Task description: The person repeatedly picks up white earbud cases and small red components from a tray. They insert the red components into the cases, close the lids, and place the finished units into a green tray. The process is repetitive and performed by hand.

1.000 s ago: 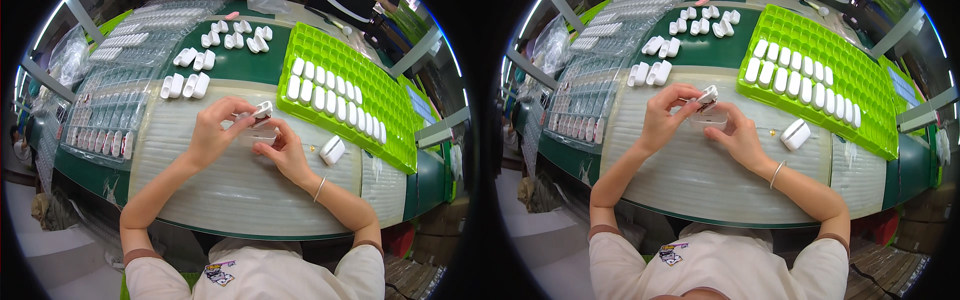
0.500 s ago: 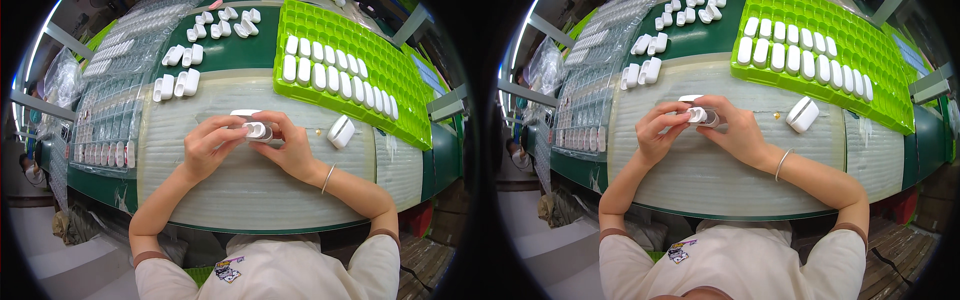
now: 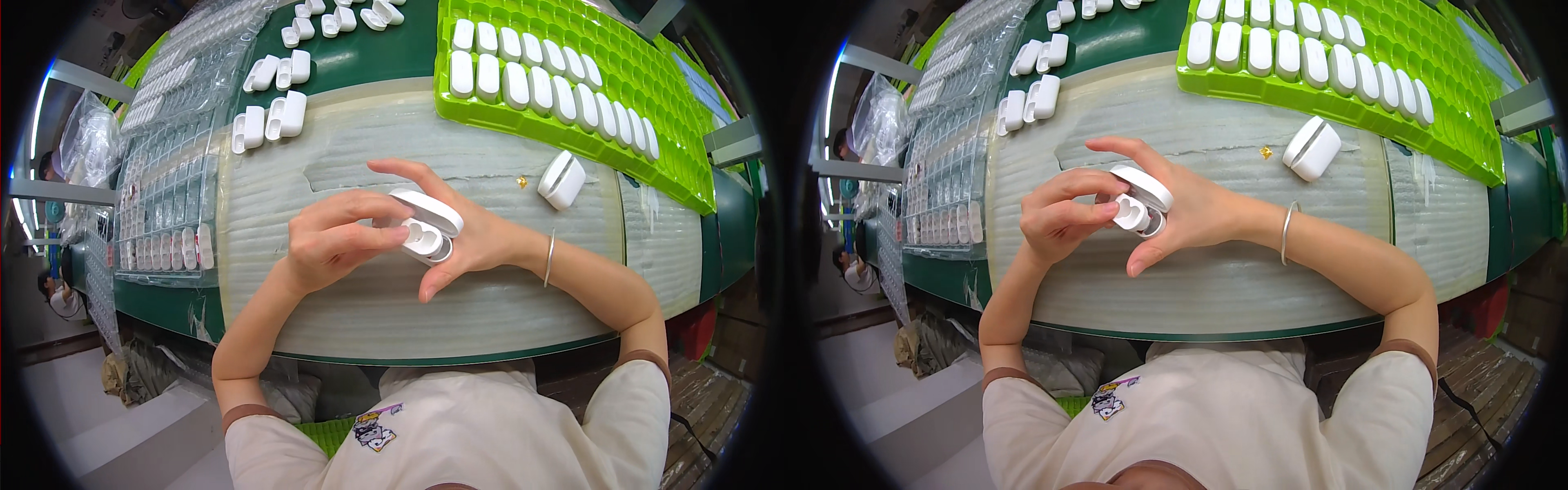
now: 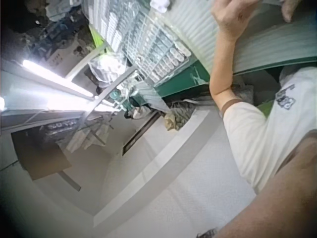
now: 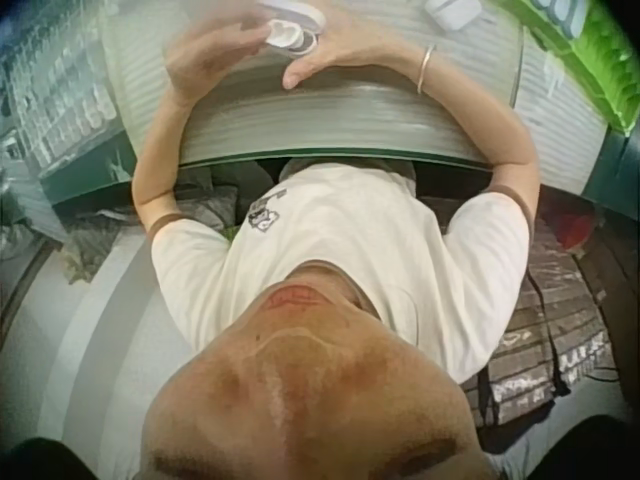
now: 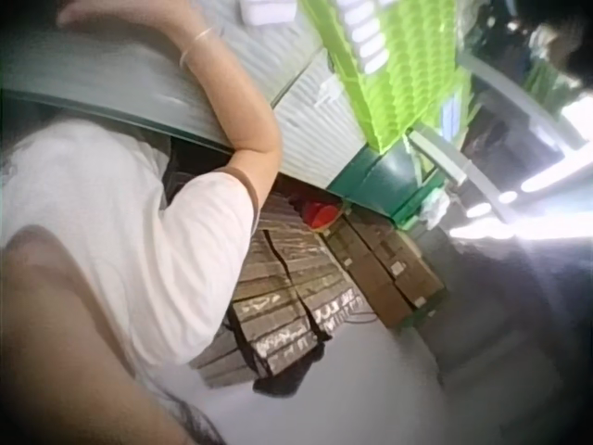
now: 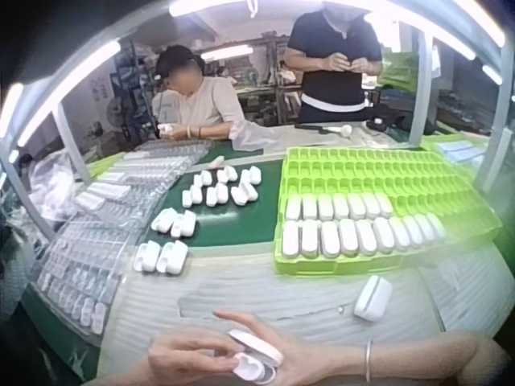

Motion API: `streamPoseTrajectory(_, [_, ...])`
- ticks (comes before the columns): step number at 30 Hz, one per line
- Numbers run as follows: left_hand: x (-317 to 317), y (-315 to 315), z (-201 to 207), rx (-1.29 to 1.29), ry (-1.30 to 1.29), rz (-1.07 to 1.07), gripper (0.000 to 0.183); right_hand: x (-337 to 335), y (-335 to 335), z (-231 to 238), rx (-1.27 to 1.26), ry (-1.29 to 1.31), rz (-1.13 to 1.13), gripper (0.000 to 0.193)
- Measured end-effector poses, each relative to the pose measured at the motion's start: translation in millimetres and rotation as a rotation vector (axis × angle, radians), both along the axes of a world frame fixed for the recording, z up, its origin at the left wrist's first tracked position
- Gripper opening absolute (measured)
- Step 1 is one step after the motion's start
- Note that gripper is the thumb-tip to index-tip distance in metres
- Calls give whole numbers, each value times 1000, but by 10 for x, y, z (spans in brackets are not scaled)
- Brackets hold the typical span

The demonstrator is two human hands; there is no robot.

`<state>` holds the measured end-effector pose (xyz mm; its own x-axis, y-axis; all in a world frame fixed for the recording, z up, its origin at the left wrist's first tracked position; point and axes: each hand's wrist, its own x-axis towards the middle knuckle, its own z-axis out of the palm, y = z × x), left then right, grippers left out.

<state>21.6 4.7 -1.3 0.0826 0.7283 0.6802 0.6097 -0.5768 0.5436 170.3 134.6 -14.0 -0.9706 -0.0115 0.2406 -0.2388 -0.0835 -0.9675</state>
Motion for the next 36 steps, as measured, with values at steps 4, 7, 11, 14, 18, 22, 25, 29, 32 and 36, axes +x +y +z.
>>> streamPoseTrajectory(4, [-34, -17, 25, -33, 44, -65, 15, -5, 8, -24, 154, 58, -29, 113])
streamPoseTrajectory(7, [-36, -26, 25, -34, 67, -74, 14, 8, 10, 19, 169, 0, -14, 116])
streamPoseTrajectory(11, [-4, -18, 55, -19, 50, -71, 20, 11, -7, -2, 298, 103, -55, 113])
streamPoseTrajectory(14, [-6, -15, 82, -38, 56, -101, 20, 19, -18, 6, 302, 119, -56, 113])
streamPoseTrajectory(18, [11, -13, 88, -5, 90, -94, 20, 21, -27, -11, 277, 99, -45, 113])
streamPoseTrajectory(22, [-4, -13, 83, -19, 76, -108, 20, 26, -29, -10, 281, 91, -45, 112])
streamPoseTrajectory(25, [-10, -5, 68, -35, 49, -118, 20, 22, -31, -32, 300, 144, -79, 110])
streamPoseTrajectory(29, [6, -20, 65, -23, 89, -91, 20, 14, -34, -50, 272, 148, -82, 109])
streamPoseTrajectory(32, [14, -20, 50, 13, 118, -63, 20, 21, -19, -18, 226, 26, -35, 113])
streamPoseTrajectory(36, [47, -26, 35, 19, 104, -24, 22, 32, -12, -13, 196, 13, -39, 113])
